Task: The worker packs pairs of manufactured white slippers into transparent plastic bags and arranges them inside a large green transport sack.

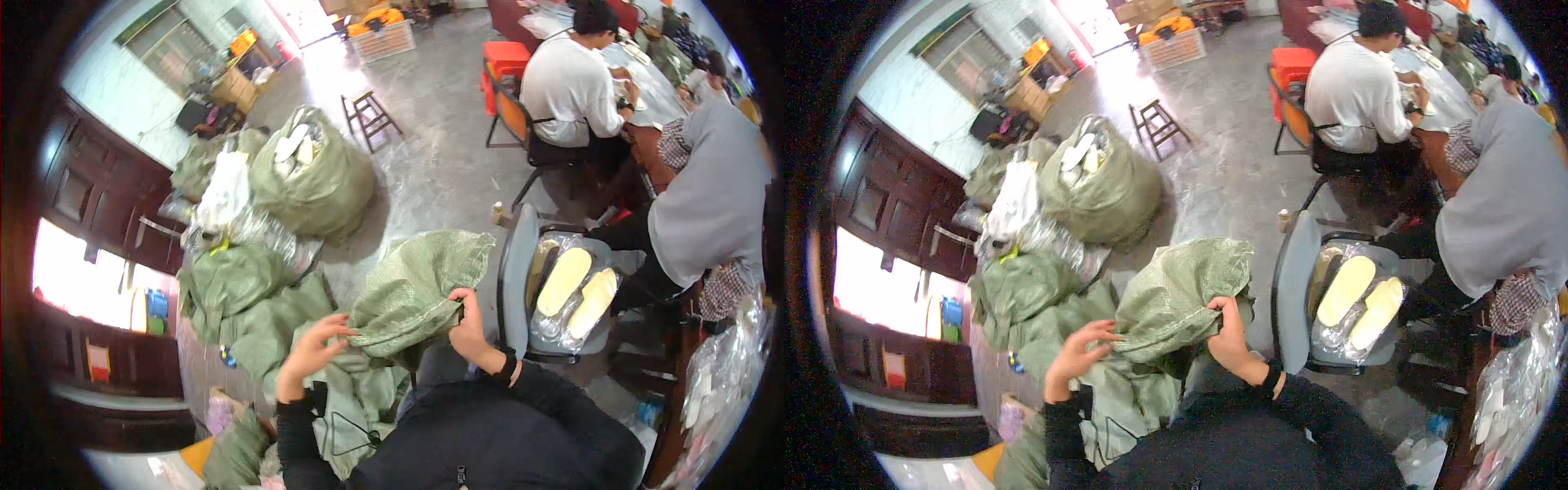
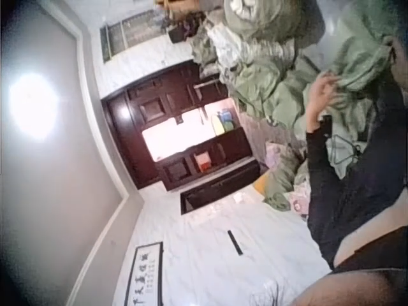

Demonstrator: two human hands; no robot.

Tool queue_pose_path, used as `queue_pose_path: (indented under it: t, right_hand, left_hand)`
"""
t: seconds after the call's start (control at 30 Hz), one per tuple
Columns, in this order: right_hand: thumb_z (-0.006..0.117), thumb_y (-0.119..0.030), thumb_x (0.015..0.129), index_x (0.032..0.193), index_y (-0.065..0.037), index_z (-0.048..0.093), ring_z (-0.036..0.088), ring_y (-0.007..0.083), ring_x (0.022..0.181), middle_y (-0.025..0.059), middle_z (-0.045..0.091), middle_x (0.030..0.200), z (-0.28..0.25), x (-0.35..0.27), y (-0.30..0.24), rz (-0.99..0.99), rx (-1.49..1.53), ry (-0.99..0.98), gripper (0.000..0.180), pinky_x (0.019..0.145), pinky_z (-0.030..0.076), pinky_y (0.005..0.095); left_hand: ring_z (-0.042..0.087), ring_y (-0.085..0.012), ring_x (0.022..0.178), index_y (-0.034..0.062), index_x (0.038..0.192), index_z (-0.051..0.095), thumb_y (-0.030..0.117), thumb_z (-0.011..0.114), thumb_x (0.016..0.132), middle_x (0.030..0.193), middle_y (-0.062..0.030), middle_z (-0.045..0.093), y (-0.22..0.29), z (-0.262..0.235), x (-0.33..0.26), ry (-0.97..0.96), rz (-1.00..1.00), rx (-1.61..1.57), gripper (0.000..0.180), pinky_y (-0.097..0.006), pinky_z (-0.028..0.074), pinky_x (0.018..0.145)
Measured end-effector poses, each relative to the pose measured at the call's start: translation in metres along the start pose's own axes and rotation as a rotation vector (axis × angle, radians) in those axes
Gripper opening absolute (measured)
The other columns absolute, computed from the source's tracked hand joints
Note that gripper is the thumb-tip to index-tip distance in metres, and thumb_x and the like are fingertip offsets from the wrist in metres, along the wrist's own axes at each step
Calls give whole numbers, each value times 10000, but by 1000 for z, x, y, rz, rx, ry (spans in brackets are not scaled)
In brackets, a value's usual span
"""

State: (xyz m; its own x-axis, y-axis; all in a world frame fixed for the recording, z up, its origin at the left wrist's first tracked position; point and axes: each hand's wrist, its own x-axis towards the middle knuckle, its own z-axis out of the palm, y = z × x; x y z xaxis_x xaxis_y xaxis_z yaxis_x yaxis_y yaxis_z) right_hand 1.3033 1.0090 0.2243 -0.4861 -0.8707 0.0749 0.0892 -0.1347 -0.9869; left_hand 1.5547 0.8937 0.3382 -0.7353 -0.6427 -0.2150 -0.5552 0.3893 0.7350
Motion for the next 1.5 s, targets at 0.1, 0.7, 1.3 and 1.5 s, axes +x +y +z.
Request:
queue_pose_path:
  t: [0.1, 0.7, 1.3, 1.5]
  right_hand:
    - [527, 91, 602, 974, -47, 447, 465, 260, 884, 109, 446, 939, -9, 31, -21, -149, -256, 58, 405, 808, 374, 293]
    - [559, -52, 795, 1250, -87, 436, 393, 194, 1180, 76, 434, 1280, 98, 342, -13, 50, 57, -838, 473, 988, 319, 355]
    - [356, -636, 834, 1335, -56, 300, 484, 201, 1034, 118, 500, 1153, -37, 716, 162, 945, 534, 277, 768, 878, 372, 341]
    - [534, -304, 880, 1089, -12, 520, 540, 104, 855, 8, 581, 898, -12, 889, 165, 594, 150, -253, 359, 736, 421, 279]
  left_hand:
    - [403, -206, 1184, 70, 1121, 554, 25, 529, 798, 1302, -85, 414, -4, -56, 66, -21, -21, -266, 327, -325, 343, 941]
    - [545, -156, 926, 1, 1159, 507, 108, 576, 816, 1077, -76, 572, -124, -146, 420, -830, -274, -708, 366, -271, 434, 776]
    - [544, -144, 913, -41, 1106, 546, 131, 565, 794, 1047, -72, 596, -159, -389, 713, 360, 244, -540, 357, -285, 430, 808]
    - [516, -168, 996, -49, 1181, 486, 135, 559, 814, 1138, -97, 546, -201, -438, 810, 455, 227, -589, 416, -310, 398, 875]
